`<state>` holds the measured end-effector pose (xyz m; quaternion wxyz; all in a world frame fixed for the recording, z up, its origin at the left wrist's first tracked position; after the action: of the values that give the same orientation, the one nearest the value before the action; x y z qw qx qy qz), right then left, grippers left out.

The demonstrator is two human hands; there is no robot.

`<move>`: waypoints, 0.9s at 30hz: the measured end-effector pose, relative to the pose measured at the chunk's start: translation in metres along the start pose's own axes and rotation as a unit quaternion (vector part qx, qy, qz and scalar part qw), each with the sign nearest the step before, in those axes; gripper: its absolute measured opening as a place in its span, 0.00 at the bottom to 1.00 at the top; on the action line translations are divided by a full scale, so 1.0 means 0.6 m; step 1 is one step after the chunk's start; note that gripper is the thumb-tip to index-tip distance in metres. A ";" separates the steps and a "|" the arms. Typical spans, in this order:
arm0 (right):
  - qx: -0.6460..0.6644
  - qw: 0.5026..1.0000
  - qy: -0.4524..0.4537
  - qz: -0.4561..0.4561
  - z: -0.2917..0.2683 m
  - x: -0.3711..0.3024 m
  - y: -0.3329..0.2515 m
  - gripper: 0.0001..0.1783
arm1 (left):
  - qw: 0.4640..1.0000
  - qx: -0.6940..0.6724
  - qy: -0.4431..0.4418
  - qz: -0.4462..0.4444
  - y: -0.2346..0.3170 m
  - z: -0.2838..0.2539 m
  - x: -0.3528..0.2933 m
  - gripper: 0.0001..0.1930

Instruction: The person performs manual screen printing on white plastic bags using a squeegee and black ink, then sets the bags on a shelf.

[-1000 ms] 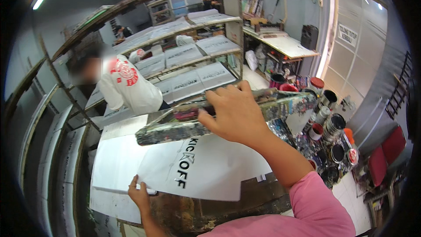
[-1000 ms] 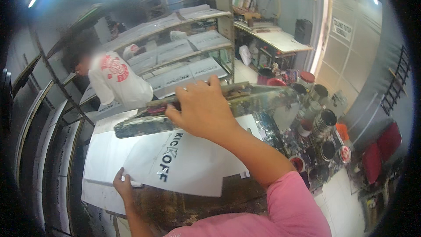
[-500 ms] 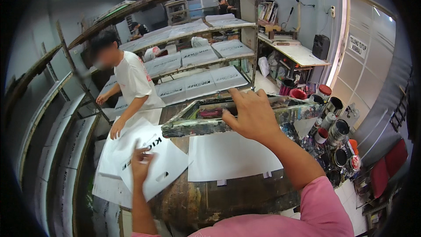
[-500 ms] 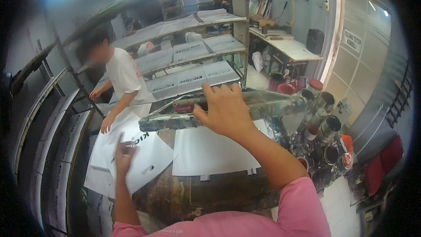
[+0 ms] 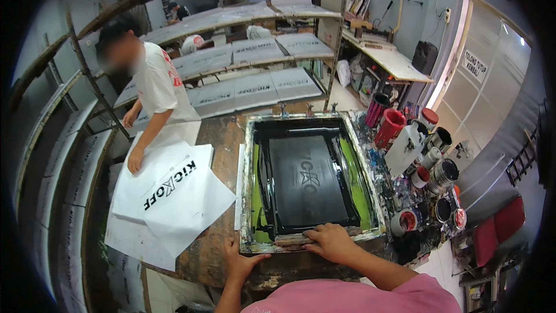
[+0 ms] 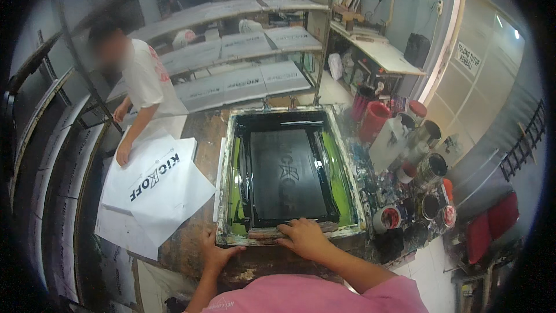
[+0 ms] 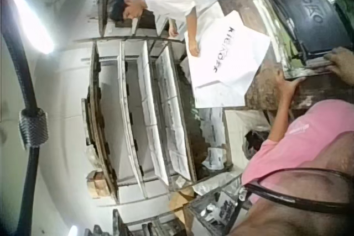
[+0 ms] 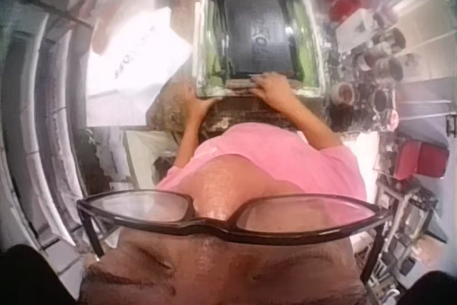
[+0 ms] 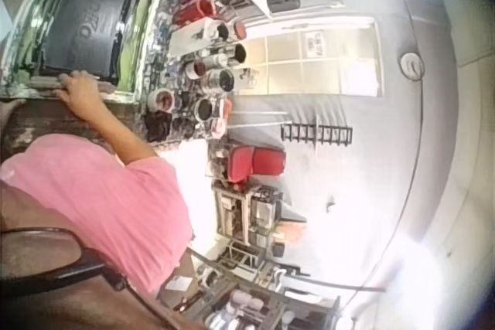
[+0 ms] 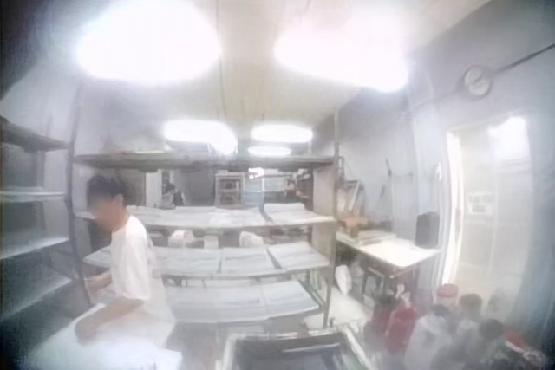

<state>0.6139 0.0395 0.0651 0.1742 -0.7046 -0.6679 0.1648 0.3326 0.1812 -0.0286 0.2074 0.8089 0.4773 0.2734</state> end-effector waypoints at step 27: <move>-0.114 0.980 0.144 -0.081 -0.033 0.510 0.271 0.25 | 1.000 0.023 -0.018 -0.002 -0.013 0.003 0.009 0.58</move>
<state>0.7831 0.3366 0.0073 0.1997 -0.6793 -0.7055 -0.0300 0.3309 0.1892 -0.0333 0.1976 0.8175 0.4810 0.2477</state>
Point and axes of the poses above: each hand's wrist, its own x-axis towards the middle knuckle, its own z-axis out of the palm, y = z × x, the point moved 1 cm from there along x, towards the middle knuckle, and after that the axes turned 8 degrees about x, right-handed, at the moved point
